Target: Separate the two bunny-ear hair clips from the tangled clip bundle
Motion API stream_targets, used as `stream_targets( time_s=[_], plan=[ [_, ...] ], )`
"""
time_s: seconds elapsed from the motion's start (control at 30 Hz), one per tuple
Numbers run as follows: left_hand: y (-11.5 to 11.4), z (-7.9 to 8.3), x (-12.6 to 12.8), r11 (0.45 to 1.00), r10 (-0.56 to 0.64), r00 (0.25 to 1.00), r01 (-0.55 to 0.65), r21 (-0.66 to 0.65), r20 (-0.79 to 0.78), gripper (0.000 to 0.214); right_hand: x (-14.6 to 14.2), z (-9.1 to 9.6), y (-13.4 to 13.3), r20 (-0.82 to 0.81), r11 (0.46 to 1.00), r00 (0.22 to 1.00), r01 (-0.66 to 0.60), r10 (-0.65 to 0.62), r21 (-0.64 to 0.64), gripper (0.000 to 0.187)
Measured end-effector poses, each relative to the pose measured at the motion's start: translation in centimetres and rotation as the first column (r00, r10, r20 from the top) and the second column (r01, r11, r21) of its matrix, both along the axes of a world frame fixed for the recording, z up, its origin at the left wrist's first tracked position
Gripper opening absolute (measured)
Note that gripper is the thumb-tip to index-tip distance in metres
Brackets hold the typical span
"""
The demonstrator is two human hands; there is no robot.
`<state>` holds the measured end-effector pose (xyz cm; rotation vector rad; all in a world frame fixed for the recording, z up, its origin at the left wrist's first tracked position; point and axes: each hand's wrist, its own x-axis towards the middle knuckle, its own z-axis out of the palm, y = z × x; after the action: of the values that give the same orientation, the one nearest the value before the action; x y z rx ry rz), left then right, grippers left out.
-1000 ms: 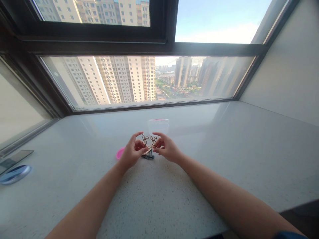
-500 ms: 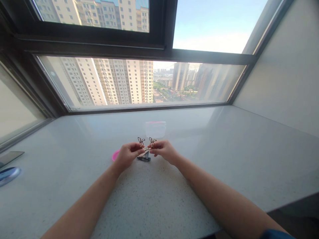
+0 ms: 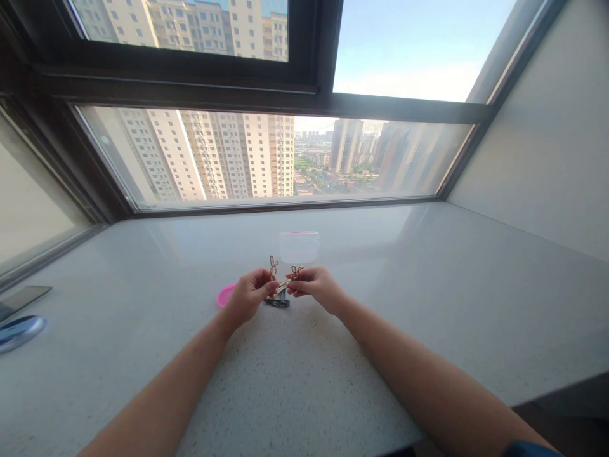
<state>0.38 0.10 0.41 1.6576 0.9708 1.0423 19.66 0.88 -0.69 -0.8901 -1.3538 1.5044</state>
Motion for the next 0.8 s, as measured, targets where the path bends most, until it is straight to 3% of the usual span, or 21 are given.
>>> stream_targets(
  time_s=[0.17, 0.43, 0.63, 0.8],
  plan=[
    [0.0, 0.0, 0.1, 0.998, -0.057, 0.998, 0.057, -0.01, 0.012, 0.024, -0.3, 0.1, -0.2, -0.036, 0.999, 0.999, -0.034, 0.032, -0.038, 0.038],
    [-0.3, 0.2, 0.5, 0.992, -0.115, 0.992, 0.117, -0.054, 0.043, 0.028, -0.3, 0.2, -0.4, 0.01, 0.991, 0.995, -0.101, 0.1, 0.093, 0.031],
    [-0.5, -0.3, 0.8, 0.99, -0.138, 0.99, 0.137, -0.028, -0.039, 0.029, -0.2, -0.1, -0.5, 0.086, 0.958, 0.961, -0.27, 0.262, 0.093, 0.035],
    [-1.4, 0.6, 1.2, 0.951, -0.293, 0.945, 0.303, 0.057, -0.144, 0.025, -0.3, 0.1, -0.8, 0.122, 0.927, 0.934, -0.35, 0.336, 0.131, 0.034]
  ],
)
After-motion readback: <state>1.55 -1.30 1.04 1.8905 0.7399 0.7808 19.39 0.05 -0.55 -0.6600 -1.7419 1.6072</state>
